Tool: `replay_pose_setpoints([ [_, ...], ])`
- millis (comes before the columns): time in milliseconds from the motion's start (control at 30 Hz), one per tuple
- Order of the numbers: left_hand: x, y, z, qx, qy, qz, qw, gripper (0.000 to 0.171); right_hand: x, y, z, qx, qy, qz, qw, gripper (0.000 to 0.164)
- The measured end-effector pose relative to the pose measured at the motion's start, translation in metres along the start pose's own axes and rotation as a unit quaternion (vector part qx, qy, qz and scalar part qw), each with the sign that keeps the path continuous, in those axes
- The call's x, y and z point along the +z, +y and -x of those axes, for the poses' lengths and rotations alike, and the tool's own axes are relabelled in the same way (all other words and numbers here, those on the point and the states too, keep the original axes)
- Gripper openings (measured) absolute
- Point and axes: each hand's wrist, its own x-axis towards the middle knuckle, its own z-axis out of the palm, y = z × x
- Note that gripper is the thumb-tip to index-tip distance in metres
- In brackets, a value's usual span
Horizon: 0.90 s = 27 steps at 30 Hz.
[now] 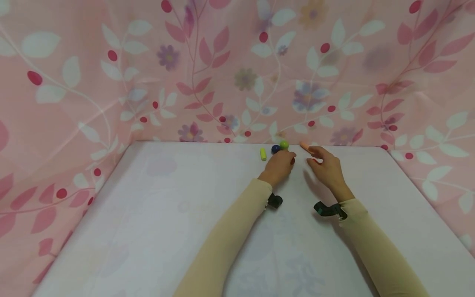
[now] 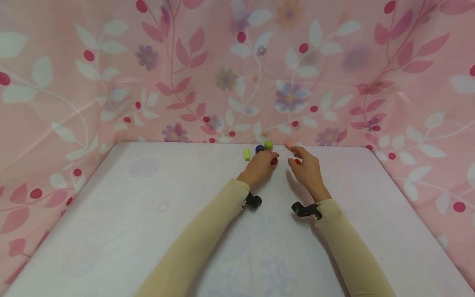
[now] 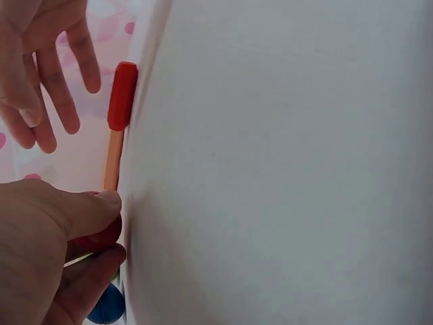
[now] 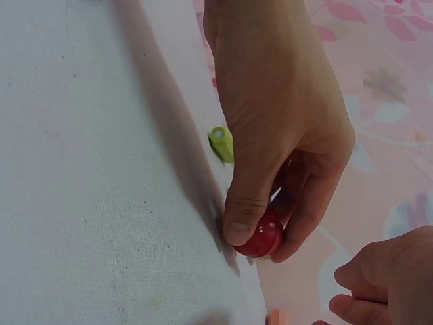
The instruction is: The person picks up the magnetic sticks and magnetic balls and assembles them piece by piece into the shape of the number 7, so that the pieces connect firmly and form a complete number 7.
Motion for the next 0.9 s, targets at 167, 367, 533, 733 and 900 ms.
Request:
replay_pose_setpoints([
  [167,-0.007,-0.002,0.004,-0.023,0.027,0.077,0.9964,0.044,-0.003,-0.003,0.001,-0.003,-0.002,-0.005,1.000,0.039],
  [367,-0.016,-0.003,0.012,-0.050,0.031,0.121,0.9909,0.041,-0.007,-0.009,0.003,0.004,-0.006,-0.024,1.000,0.040],
  [533,-0.023,-0.009,0.020,-0.037,0.038,0.139,0.9888,0.041,-0.007,-0.017,0.007,0.023,-0.018,-0.045,0.999,0.043],
  [733,-0.031,-0.021,0.033,-0.017,0.057,0.165,0.9845,0.041,-0.006,-0.029,0.012,0.012,-0.027,-0.070,0.997,0.041],
  [900,-0.039,-0.028,0.045,-0.014,0.063,0.170,0.9833,0.040,-0.007,-0.039,0.014,-0.015,-0.027,-0.081,0.996,0.039],
])
